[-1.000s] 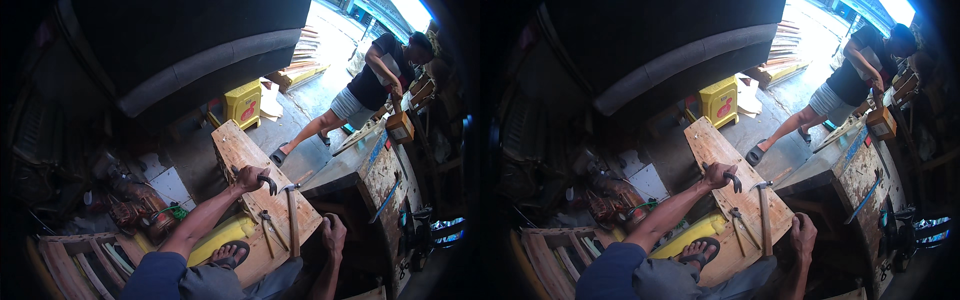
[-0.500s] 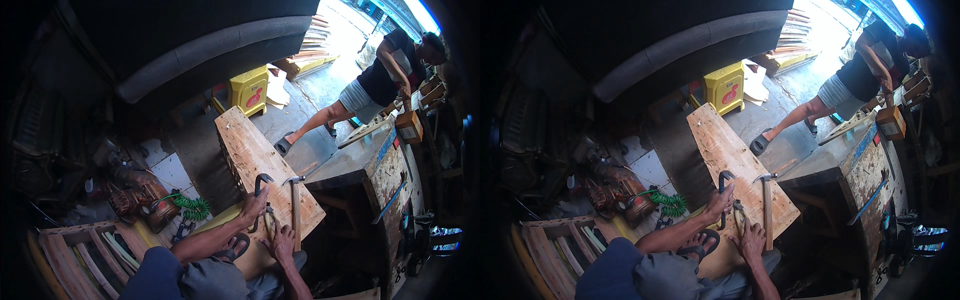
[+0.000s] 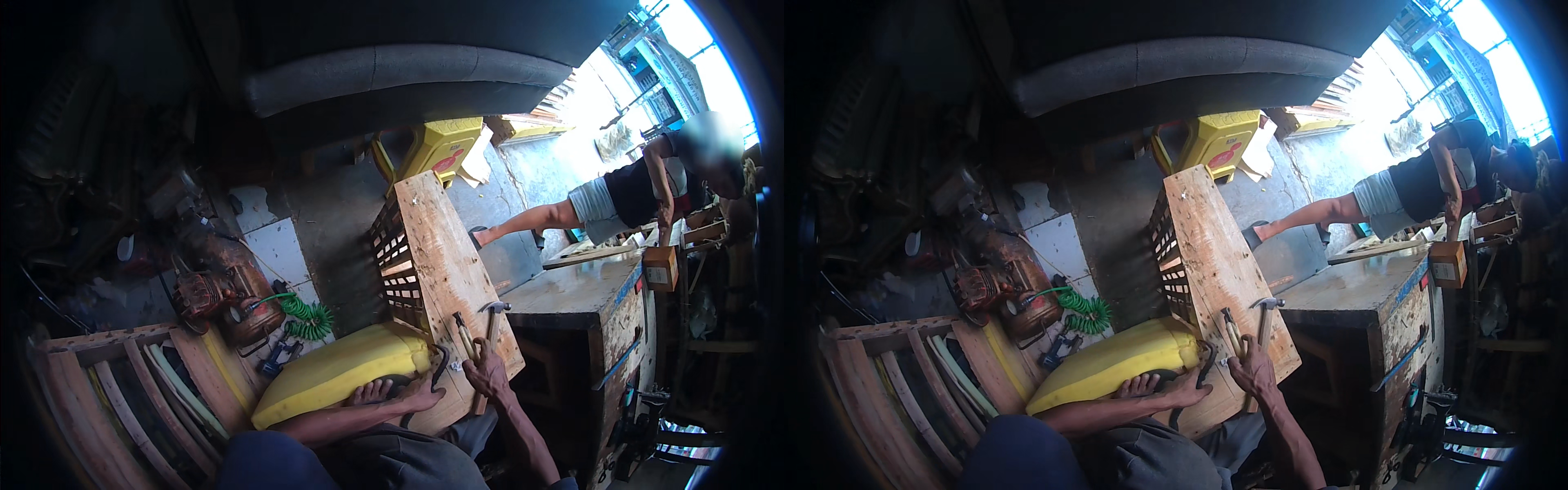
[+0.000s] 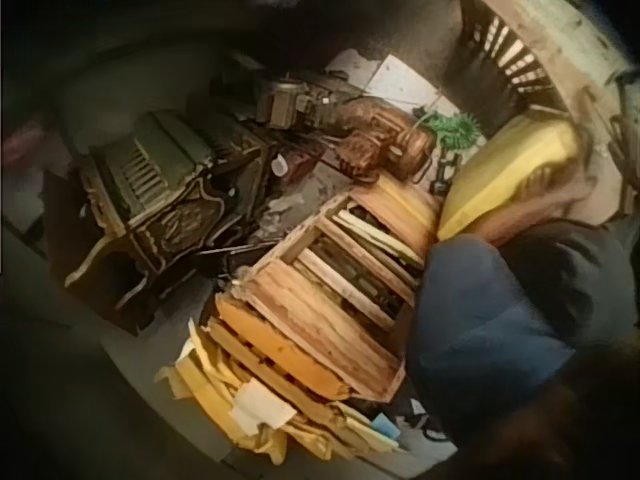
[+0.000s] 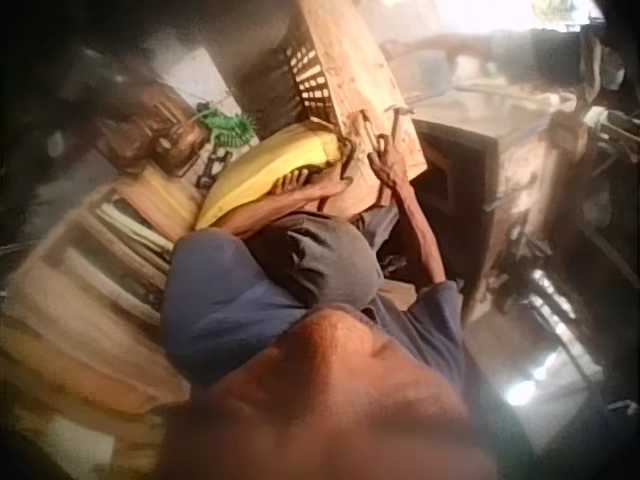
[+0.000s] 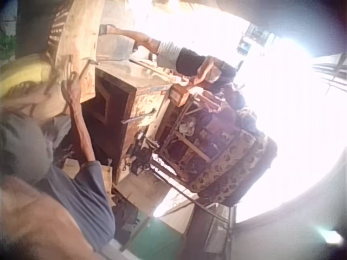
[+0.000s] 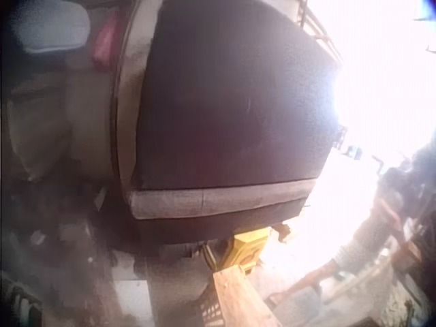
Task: The person uses a hammer and a metal pry bar to remove nails from a wooden slatted frame. They repeatedly strike the pry bar with the hammer to extract fasteners from the wood.
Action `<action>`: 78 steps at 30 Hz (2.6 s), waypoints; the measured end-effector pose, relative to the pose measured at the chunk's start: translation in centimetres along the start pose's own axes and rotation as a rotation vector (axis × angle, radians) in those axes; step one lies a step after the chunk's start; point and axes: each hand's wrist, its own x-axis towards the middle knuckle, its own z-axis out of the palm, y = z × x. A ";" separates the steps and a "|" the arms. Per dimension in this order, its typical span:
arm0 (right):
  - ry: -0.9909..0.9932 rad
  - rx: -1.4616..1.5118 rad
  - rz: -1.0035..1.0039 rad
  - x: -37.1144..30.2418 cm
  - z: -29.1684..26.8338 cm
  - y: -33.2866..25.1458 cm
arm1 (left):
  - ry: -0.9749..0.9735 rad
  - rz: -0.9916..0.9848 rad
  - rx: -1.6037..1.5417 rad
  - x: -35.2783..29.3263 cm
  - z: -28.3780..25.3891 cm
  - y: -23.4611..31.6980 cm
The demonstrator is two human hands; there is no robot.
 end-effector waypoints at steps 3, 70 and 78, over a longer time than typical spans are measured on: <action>0.072 -0.127 -0.049 1.6 -2.8 -3.0 | -0.087 0.079 0.157 -0.4 -1.0 1.0; -1.279 -0.299 0.313 31.4 -13.9 -21.9 | 0.420 0.606 0.052 -3.8 -10.3 -3.8; -0.984 -0.520 0.131 28.2 -12.7 -18.4 | 0.427 0.623 0.039 -3.3 -9.7 -3.9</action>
